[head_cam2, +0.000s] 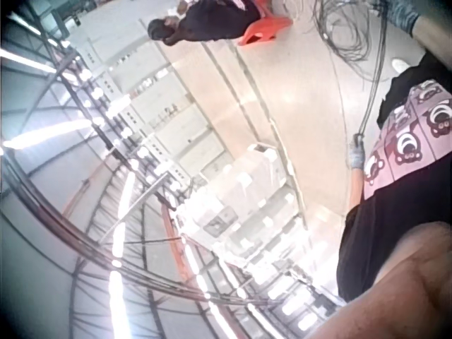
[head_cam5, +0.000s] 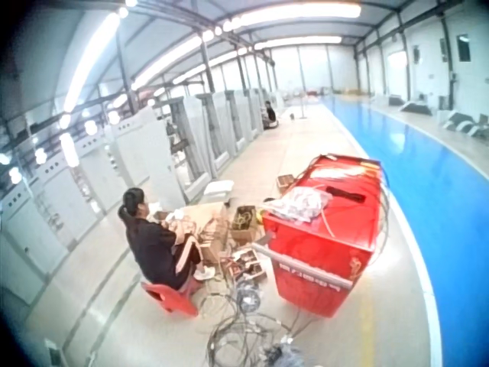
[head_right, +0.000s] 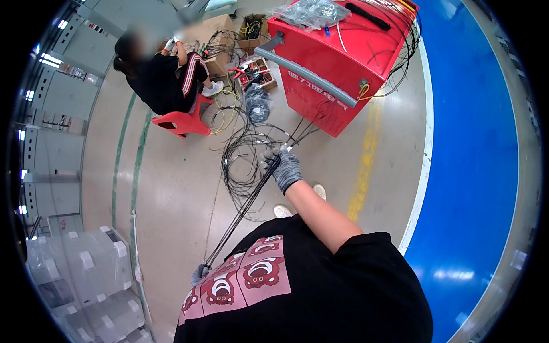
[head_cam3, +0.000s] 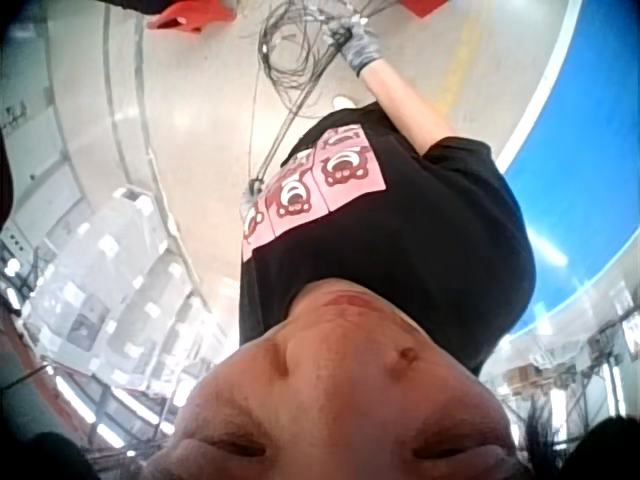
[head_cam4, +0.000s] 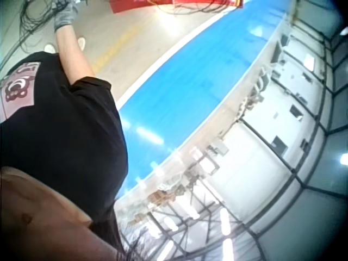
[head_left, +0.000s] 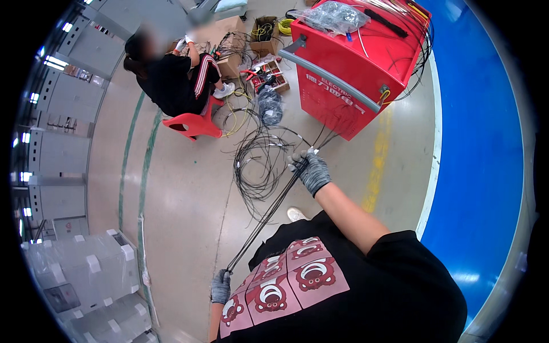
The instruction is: The person gathers and untangles a bundle of black wires on the floor, then walks to an open electrical cabinet and places the wires inside. The person returns to the floor to continue sorting and handling additional wires.
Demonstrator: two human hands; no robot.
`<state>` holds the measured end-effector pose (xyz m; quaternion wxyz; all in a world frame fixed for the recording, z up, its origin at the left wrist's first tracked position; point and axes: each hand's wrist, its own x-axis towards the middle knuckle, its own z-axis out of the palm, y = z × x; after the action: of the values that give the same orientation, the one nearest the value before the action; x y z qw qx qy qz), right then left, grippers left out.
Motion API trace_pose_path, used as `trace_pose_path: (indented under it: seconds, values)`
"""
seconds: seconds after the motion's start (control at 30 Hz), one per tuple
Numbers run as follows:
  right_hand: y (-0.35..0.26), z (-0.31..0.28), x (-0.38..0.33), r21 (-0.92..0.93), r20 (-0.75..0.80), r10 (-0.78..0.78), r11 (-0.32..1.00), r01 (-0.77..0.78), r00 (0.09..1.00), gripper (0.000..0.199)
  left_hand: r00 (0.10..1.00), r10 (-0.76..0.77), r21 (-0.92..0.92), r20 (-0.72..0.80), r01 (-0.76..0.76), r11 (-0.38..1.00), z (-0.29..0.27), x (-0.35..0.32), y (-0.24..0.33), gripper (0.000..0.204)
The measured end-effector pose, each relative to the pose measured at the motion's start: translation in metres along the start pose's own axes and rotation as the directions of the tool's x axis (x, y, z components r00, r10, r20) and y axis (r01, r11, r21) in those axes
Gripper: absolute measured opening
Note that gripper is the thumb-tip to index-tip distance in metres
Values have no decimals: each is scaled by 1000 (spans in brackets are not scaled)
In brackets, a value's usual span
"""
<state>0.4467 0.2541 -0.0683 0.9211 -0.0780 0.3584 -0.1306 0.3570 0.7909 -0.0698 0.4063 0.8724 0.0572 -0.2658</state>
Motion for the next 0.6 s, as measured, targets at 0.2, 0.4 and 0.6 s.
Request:
trace_pose_path:
  seconds: [0.2,0.4,0.6]
  values:
    - [11,16,-14,-72,3,43,996,-43,999,36,989,-148,-74,25,150,986,11,-33,10,20]
    - [26,39,-20,-196,200,25,980,15,979,33,997,-75,32,26,74,997,24,-31,-34,29]
    - [74,104,-73,-298,547,46,944,143,836,26,889,388,278,244,-447,850,38,33,109,40]
